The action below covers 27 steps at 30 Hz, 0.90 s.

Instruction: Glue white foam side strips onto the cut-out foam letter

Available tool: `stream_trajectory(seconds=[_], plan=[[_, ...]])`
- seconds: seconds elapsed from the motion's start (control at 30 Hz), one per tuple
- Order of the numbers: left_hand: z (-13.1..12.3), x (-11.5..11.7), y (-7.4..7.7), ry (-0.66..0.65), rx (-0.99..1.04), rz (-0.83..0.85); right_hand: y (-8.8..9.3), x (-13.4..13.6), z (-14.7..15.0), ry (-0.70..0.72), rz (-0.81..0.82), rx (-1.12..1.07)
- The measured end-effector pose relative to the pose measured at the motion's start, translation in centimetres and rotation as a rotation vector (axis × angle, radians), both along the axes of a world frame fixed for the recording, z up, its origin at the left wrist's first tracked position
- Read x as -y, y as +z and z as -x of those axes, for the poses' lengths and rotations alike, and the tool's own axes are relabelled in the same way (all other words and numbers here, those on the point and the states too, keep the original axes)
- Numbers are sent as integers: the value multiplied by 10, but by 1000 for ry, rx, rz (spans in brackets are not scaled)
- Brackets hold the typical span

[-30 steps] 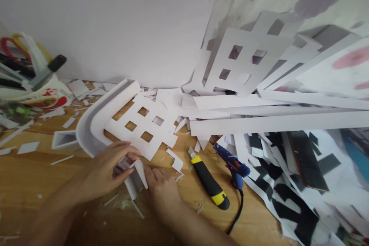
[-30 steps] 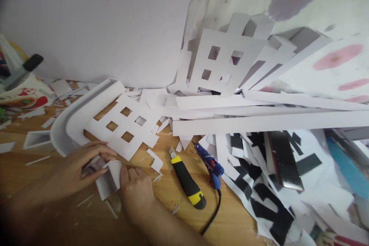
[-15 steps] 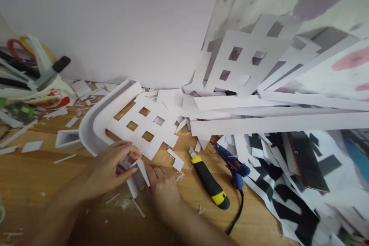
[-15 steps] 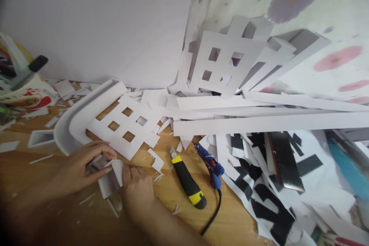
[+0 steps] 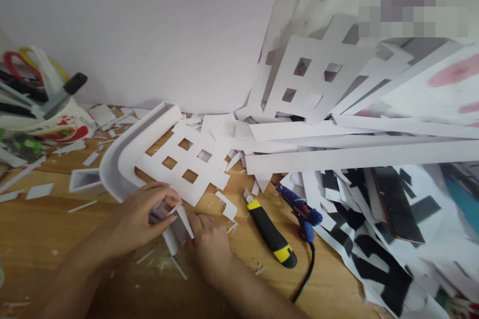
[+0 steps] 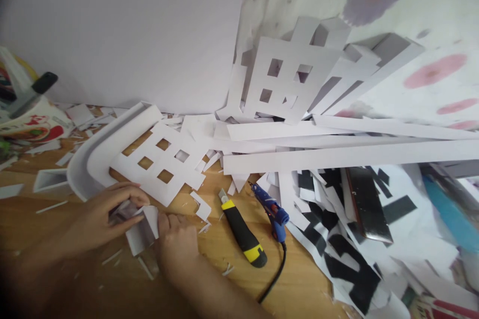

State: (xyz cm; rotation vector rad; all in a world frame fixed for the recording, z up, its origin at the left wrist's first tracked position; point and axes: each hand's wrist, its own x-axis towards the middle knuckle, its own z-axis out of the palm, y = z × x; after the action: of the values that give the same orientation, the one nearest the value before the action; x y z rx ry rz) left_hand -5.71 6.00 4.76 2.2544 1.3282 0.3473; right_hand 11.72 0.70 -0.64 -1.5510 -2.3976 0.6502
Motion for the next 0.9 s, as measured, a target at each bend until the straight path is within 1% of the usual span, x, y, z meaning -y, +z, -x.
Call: stream_trajectory(seconds=[0.13,0.37,0.57,0.73,0.9], plan=[[-1,0,0,9,9,-17,1,0,0,-17,-10,-1],[-1,2,2,-20,-4,-22,1,0,2,-22,-38,7],[-3,1,3,21,39,-43,2,0,2,-39,-16,14],[-6,2,5,30,34,-35,0,-1,1,-30,-11,-1],[-7,4,5,39,25,-63,1,-1,1,-21,-23,2]])
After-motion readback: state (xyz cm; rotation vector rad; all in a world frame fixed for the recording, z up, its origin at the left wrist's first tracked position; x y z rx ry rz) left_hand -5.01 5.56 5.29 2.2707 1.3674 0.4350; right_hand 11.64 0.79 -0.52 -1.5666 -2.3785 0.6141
